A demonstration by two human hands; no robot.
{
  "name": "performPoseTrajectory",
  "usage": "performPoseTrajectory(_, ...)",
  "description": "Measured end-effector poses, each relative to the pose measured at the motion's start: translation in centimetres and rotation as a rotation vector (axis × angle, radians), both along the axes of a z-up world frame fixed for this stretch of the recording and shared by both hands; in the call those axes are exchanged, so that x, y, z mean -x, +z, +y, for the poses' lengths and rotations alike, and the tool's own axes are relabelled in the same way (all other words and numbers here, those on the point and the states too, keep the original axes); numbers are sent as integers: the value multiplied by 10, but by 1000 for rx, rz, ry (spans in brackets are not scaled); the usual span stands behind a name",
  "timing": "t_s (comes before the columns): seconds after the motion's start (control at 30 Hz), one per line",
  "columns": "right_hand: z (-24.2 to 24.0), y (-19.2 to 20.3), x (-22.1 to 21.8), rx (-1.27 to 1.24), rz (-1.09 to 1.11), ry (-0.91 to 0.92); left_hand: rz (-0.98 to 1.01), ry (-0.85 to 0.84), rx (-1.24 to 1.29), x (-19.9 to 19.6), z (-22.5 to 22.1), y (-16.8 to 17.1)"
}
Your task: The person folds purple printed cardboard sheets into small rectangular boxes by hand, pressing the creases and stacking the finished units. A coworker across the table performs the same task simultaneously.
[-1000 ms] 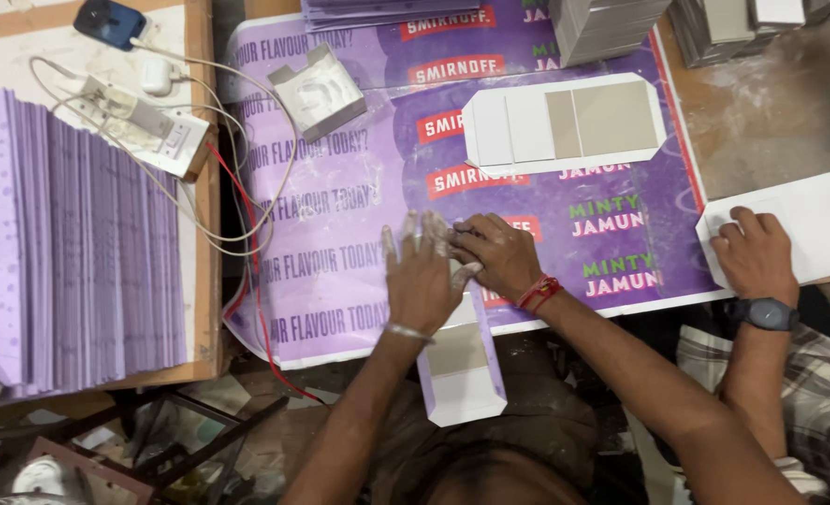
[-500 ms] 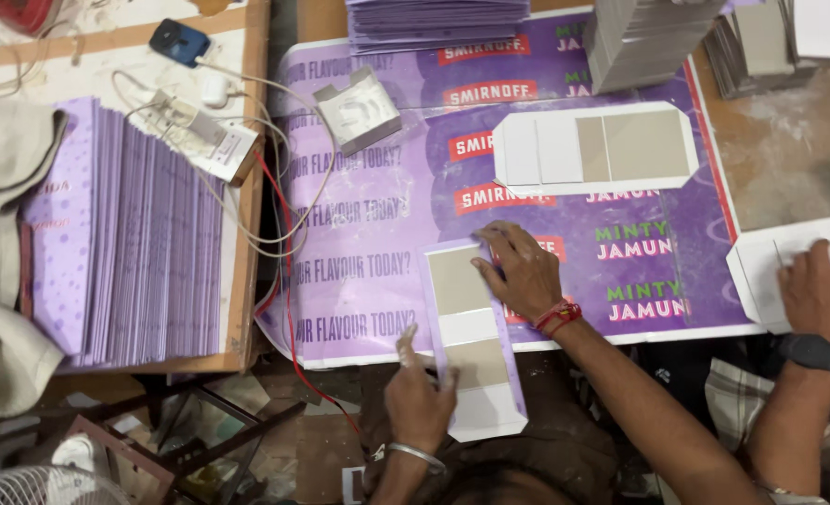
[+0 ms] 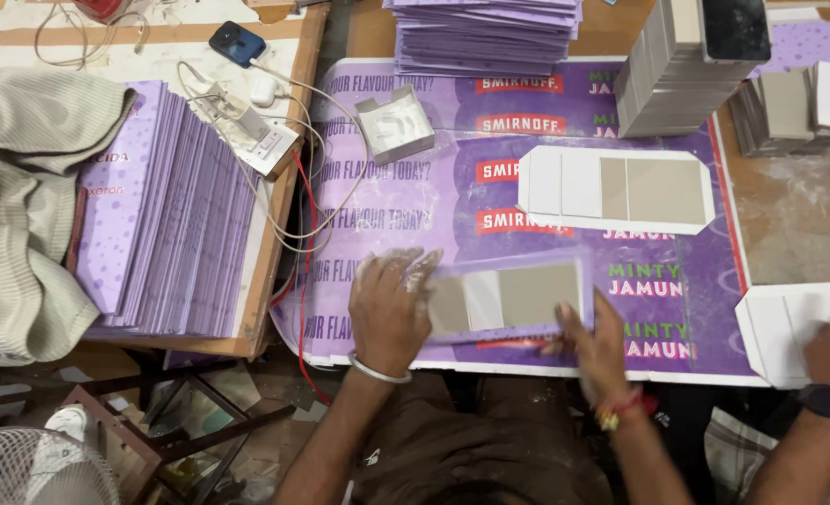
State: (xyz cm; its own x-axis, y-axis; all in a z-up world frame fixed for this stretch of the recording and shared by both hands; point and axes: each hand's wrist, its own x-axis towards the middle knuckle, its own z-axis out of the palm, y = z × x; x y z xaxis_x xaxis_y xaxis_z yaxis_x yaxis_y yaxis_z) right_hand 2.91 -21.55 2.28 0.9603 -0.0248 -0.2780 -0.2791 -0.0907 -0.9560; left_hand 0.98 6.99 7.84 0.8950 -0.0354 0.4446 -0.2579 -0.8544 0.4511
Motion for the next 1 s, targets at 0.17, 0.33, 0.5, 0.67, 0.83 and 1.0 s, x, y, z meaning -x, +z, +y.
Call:
performPoseTrajectory(0.17,24,-20,87,-225,144,61,169,-132,-33,11,-48,-13)
performPoseTrajectory(0.33,12,-8,103,223,46,1062,265,-388,52,14,-47,-57)
performPoseTrajectory(0.5,34,4,55,209,-262,495,279,-178,319,6,-41,-84)
performPoseTrajectory(0.67,66,10,-28,594,-528,168,53,177,376,-23,-17,-88)
performPoseTrajectory(0.83,83,9,-42,857,-856,296,100,-8,243,-33,-2,-90)
performPoseTrajectory(1.0,81,-6,-24,816,-845,237,117,-2,242,-33,-1,-94)
